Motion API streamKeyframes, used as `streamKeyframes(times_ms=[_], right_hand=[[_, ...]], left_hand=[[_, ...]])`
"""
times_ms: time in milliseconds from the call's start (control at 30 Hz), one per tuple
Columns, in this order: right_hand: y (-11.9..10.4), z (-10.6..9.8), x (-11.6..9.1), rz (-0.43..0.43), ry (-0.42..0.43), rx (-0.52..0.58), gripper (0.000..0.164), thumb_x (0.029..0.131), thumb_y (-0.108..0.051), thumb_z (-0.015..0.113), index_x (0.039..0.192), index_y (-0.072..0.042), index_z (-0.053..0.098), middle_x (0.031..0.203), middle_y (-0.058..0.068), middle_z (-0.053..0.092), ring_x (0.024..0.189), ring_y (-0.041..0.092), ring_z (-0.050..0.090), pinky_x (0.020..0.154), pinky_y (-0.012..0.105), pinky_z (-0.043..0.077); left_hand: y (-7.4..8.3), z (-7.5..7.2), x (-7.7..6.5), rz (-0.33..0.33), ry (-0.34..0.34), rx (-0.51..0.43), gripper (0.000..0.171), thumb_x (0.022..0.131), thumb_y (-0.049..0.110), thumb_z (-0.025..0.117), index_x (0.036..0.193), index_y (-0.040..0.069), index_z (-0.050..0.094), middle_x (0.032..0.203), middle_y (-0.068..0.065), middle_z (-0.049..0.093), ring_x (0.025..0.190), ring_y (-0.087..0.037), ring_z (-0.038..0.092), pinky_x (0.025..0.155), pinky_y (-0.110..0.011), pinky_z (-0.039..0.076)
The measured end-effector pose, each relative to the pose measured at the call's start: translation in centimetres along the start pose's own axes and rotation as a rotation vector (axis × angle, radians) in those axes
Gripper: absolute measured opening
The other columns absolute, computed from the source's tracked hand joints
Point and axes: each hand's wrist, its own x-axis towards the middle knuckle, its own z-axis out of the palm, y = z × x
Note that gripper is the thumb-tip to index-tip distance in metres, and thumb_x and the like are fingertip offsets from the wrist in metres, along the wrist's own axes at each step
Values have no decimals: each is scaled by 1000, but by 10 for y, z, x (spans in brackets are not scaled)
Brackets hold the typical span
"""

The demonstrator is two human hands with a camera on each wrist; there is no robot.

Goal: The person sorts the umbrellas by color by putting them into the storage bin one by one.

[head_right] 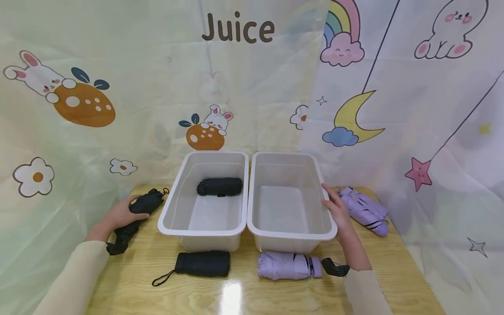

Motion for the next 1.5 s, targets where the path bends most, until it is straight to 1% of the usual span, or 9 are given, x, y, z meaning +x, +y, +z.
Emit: streamKeyframes(times_ms=[67, 167, 433, 600, 767, 967, 1133, 1300, 1500], right_hand=[[1, -1, -1, 4, -2, 12, 51, 106, -7, 37, 155, -17, 27, 134, -8, 43, 104, 9, 55, 80, 25, 50], [3, -1, -1, 1, -6, 28, 51, 105, -6, 36, 154, -17, 28, 134, -8, 44, 104, 9, 55, 81, 25, 49], [5, -2, -2, -13, -9, 40, 48, 105, -5, 35, 152, -18, 32, 134, -7, 45, 105, 10, 55, 82, 25, 49], [2, -1, -3, -29, -4, 38, 48, 105, -6, 37, 152, -15, 32, 133, -6, 46, 106, 10, 55, 82, 24, 49], [0, 0, -2, -33, -17, 40, 49, 105, -6, 37, 153, -15, 31, 137, -5, 41, 108, 11, 53, 83, 26, 49], [0, -1, -1, -43, -8, 36, 48, 105, -7, 37, 152, -16, 33, 137, -3, 41, 109, 11, 53, 83, 26, 49], [-1, -2, -3, -48, -11, 36, 49, 106, -6, 36, 153, -15, 31, 138, -4, 40, 110, 11, 53, 83, 26, 50], [0, -2, -2, -55, -17, 38, 50, 106, -6, 36, 154, -13, 28, 141, -1, 35, 109, 11, 53, 82, 25, 50], [2, -1, -1, -54, -20, 37, 49, 106, -6, 36, 153, -15, 31, 144, 0, 32, 111, 11, 51, 83, 25, 49]], left_hand=[[1, 2, -1, 9, 56, 87, 95, 80, 49, 76, 146, -3, 33, 131, -36, 47, 110, -54, 49, 84, -64, 40], [-1, 8, -4, -13, 77, 186, 99, 79, 51, 75, 148, -3, 29, 128, -37, 49, 106, -53, 52, 79, -63, 42], [-2, 13, -6, -43, 120, 174, 92, 78, 47, 75, 149, 8, 31, 117, -35, 56, 94, -50, 58, 68, -60, 45], [7, 2, -5, 7, 121, 137, 93, 78, 48, 76, 150, 11, 32, 120, -35, 55, 96, -51, 57, 70, -60, 45], [24, -28, -3, 117, 157, 98, 95, 79, 44, 78, 153, 11, 28, 124, -35, 53, 100, -50, 56, 76, -60, 44], [68, -70, 1, 225, 171, 94, 96, 81, 51, 74, 157, 24, 22, 129, -30, 53, 95, -42, 60, 74, -55, 46], [115, -95, 3, 299, 171, 116, 92, 80, 55, 73, 155, 32, 25, 129, -23, 56, 94, -38, 60, 74, -53, 46], [160, -110, 8, 377, 157, 147, 90, 78, 53, 76, 153, 39, 28, 131, -14, 57, 93, -31, 58, 74, -49, 45], [211, -114, 19, 525, 63, 193, 89, 78, 46, 79, 152, 35, 32, 131, -8, 58, 95, -27, 58, 79, -46, 47]])
